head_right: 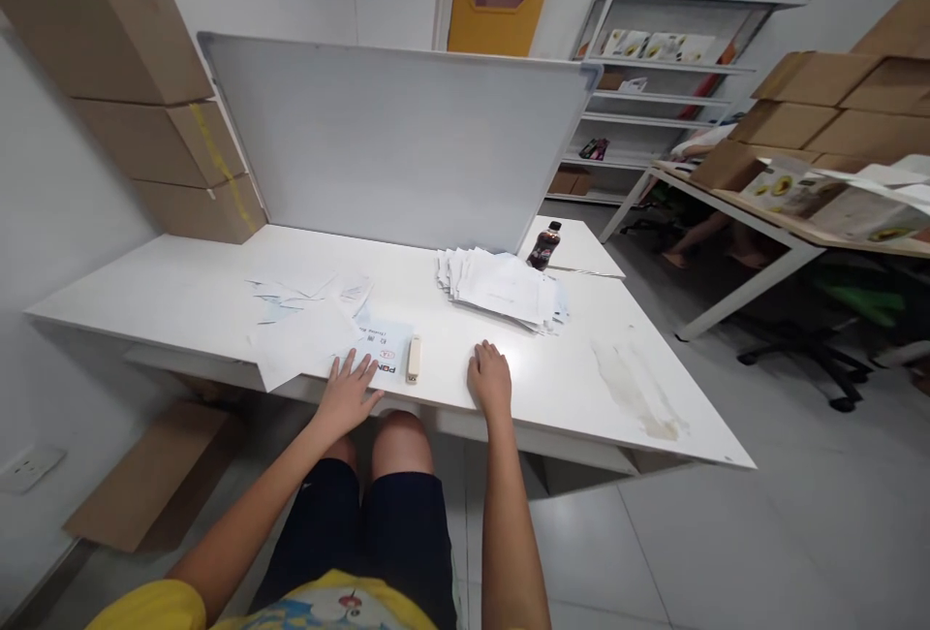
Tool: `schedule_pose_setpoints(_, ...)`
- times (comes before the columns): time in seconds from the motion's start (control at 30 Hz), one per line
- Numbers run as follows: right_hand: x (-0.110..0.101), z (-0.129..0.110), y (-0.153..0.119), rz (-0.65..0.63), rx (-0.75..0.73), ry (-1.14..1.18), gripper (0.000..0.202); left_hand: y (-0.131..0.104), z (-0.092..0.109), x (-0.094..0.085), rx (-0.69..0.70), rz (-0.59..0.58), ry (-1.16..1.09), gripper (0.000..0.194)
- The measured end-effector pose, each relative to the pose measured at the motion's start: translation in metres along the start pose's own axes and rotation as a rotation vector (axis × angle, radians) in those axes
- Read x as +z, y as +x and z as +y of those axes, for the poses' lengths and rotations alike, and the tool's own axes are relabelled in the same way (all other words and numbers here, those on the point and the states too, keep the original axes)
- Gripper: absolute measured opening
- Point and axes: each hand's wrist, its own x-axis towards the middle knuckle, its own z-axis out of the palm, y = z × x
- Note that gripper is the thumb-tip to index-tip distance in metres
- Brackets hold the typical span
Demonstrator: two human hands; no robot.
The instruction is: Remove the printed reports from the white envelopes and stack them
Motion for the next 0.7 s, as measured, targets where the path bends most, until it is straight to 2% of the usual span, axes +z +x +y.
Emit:
schedule_pose_setpoints(0.2,-0.002,-0.002,-0.001,0.007,-0.004,-0.015,0.041,-0.033,0.001,0.0,0.15,0.098,-0.014,0.046)
schedule_pose_setpoints(0.3,-0.004,-0.004,0.0,-0.004,0.009,-0.018,0.041,-0.051,0.001,-0.008,0.244,0.177,-0.042,0.044)
schedule_pose_setpoints(0.4,-0.005,-0.006,0.0,-0.006,0.015,-0.025,0.041,-0.068,0.001,-0.036,0.276,0.353,-0.039,0.044)
schedule_pose_setpoints(0.5,-0.005,-0.007,0.001,0.01,0.005,-0.028,0.04,-0.079,-0.003,-0.074,0.205,0.608,-0.042,0.051)
schedule_pose_setpoints(0.57,-0.005,-0.008,0.001,0.021,0.0,-0.031,0.04,-0.082,-0.009,-0.094,0.146,0.761,-0.004,0.057)
schedule_pose_setpoints(0.63,-0.005,-0.007,0.001,0.025,-0.002,-0.034,0.039,-0.08,-0.018,-0.1,0.107,0.877,0.08,0.06)
schedule_pose_setpoints(0.7,-0.005,-0.007,0.001,0.026,-0.004,-0.033,0.039,-0.073,-0.03,-0.091,0.089,0.902,0.162,0.06)
